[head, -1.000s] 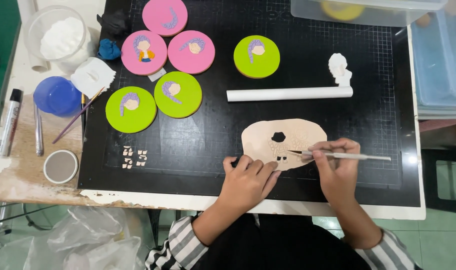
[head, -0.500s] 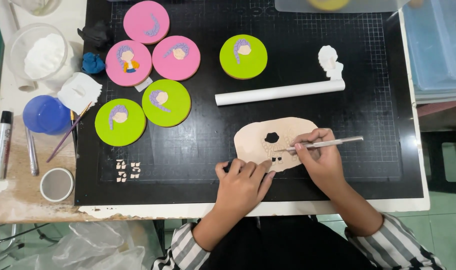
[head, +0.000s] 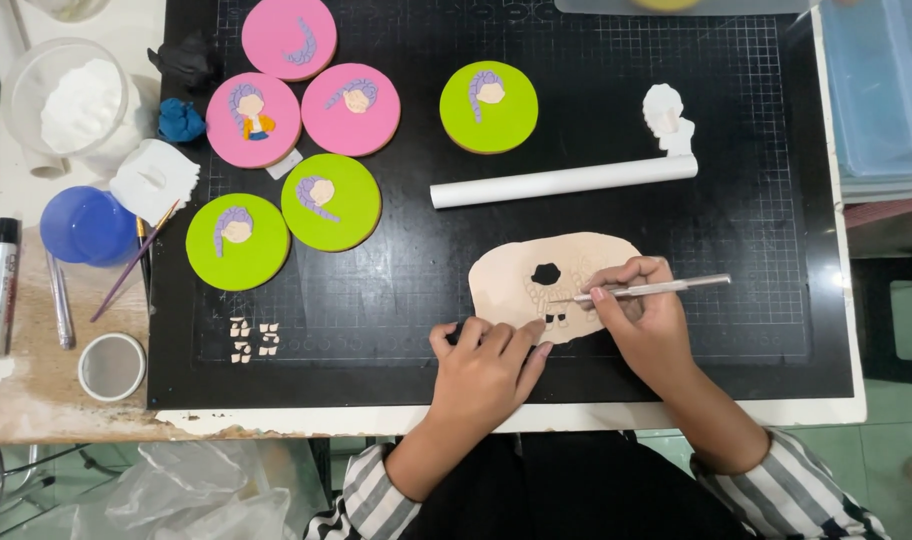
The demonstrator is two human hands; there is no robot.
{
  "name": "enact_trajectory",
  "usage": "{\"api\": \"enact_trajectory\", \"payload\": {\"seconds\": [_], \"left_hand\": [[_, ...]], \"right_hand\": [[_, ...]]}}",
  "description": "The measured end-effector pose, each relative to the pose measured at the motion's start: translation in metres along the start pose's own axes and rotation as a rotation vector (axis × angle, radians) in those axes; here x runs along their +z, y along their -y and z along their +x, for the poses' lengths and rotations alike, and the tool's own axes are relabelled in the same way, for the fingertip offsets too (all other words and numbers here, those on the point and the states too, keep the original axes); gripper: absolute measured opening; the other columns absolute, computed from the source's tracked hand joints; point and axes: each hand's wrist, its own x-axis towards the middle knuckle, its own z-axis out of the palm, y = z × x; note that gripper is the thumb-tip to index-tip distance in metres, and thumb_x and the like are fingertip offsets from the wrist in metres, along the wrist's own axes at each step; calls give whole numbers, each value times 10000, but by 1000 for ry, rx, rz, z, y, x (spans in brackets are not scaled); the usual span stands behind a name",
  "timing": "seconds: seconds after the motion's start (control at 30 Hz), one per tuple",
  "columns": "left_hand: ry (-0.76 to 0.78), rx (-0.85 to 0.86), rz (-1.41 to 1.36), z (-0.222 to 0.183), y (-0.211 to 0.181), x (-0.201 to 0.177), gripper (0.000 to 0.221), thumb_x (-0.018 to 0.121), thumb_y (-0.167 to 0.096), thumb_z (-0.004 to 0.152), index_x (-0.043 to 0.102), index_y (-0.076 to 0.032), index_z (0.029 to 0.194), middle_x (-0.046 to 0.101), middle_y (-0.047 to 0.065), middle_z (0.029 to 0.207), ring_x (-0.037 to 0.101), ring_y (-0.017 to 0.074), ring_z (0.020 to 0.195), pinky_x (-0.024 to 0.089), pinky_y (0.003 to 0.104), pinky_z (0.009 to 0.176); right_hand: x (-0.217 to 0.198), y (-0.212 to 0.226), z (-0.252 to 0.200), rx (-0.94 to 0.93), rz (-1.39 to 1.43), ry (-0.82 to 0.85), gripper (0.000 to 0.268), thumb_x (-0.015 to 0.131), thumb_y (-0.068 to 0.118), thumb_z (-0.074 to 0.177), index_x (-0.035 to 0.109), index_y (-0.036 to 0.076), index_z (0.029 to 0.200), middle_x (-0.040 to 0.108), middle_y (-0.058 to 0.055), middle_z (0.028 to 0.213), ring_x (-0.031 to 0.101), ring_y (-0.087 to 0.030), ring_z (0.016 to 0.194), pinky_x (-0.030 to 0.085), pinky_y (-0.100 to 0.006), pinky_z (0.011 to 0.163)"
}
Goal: Tracing and embossing intricate character details onto a flat piece of clay using a precision stylus tool.
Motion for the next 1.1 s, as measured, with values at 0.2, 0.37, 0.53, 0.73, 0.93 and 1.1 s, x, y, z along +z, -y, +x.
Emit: {"api": "enact_trajectory", "payload": {"seconds": [0.2,0.37,0.53,0.73,0.93,1.1], "left_hand": [[-7,17,-5,1,0,-2,198,638,-324,984,752,-167,1026,590,21,680,552,206,759,291,492,833],[-10,24,11,1,1,-1,202,629,-326,986,747,-170,1037,591,22,687,551,207,765,287,493,831],[-16,32,26,1,1,0,204,627,-331,986,745,-176,1044,590,18,690,549,204,766,288,495,834],[-11,23,14,-2,1,2,199,633,-334,988,748,-183,1047,594,17,691,553,202,771,287,495,846],[-23,15,31,-3,1,2,199,629,-341,985,745,-197,1059,591,13,698,545,196,776,286,496,862],[-19,16,11,-2,1,2,192,644,-328,980,751,-182,1044,595,15,697,547,195,770,289,499,854]], "right_hand": [[1,3,0,7,-26,3,233,600,24,996,387,41,1088,705,-193,958,746,-207,814,626,-346,765],[2,2,-1,11,-27,-1,233,604,20,991,393,34,1089,704,-191,964,751,-210,821,627,-344,768],[-1,-1,0,8,-26,5,242,601,1,982,391,31,1097,704,-189,966,754,-209,826,625,-335,770],[-2,-4,1,7,-9,2,270,607,5,982,374,38,1113,703,-182,981,749,-198,835,624,-325,786],[-3,-3,2,6,-12,4,279,596,-1,982,361,40,1126,690,-183,984,740,-200,826,621,-330,785],[-3,-5,3,8,-6,0,304,595,-26,975,347,41,1136,676,-185,988,731,-200,824,621,-329,777]]}}
